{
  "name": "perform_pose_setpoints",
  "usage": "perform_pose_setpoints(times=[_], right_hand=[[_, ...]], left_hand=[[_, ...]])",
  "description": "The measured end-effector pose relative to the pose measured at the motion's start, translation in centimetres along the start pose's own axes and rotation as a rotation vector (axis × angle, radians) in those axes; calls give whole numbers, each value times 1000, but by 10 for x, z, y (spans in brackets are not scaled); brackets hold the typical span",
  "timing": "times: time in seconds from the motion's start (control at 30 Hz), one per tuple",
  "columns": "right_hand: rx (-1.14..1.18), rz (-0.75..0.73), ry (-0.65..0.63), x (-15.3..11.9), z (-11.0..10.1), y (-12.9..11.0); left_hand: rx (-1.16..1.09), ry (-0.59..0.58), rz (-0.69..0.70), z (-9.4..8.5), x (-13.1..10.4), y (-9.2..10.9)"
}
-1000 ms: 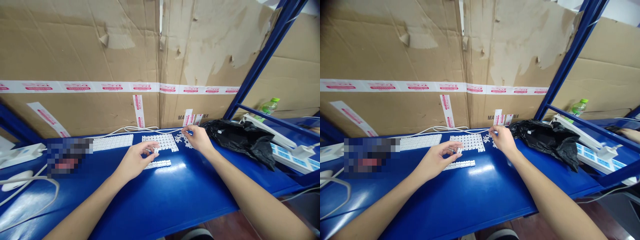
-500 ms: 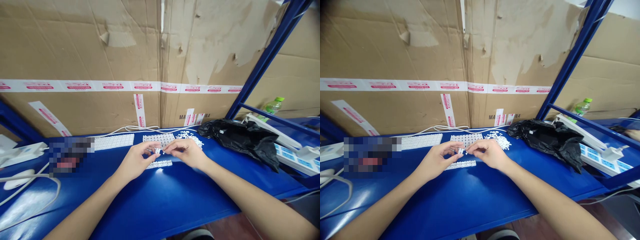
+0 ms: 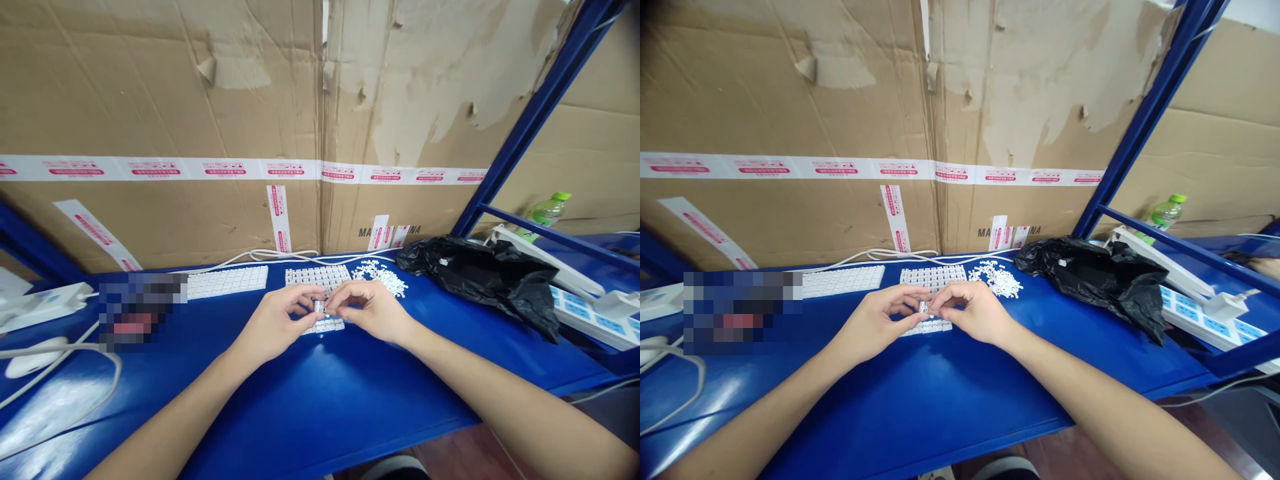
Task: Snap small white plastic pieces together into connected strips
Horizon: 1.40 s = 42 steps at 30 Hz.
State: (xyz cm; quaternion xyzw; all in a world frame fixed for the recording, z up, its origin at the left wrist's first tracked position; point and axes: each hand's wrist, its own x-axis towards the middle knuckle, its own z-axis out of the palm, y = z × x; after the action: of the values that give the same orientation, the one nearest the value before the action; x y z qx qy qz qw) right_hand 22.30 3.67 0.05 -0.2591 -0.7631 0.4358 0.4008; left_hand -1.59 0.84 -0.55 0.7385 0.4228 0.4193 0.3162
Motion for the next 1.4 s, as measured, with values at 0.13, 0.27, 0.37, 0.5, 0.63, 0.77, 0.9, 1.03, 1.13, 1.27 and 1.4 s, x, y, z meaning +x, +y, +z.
perform_pose_setpoints(times=[0.13, 0.27, 0.37, 0.5, 0.63, 0.77, 0.9, 1.03, 1.13, 1.27, 1.4], right_hand=[[143, 81, 45, 0, 3, 2], [232, 123, 41, 1, 3, 5], [261, 137, 34, 2, 4, 4], [291, 152, 36, 2, 4, 3], [290, 166, 38, 3, 4, 5], [273, 169, 54, 2, 5, 7], [268, 174, 100, 2, 6, 8], [340, 200, 165, 4, 3, 6], [363, 214, 213, 5, -1, 4], [339, 213, 184, 4, -2, 5], [160, 57, 141, 0, 2, 1]], left_hand=[[-11, 3, -1, 0, -1, 0], [-46, -1, -12, 1, -1, 2], [-92, -11, -34, 1, -1, 2], [-120, -18, -45, 1, -1, 2], [-128, -16, -48, 1, -1, 3], [-141, -15, -73, 2, -2, 5], [-178, -4, -104, 2, -2, 6], [-180, 4, -100, 1, -1, 6], [-166, -2, -90, 1, -1, 6], [-135, 10, -85, 2, -2, 6], [-63, 38, -94, 1, -2, 8]])
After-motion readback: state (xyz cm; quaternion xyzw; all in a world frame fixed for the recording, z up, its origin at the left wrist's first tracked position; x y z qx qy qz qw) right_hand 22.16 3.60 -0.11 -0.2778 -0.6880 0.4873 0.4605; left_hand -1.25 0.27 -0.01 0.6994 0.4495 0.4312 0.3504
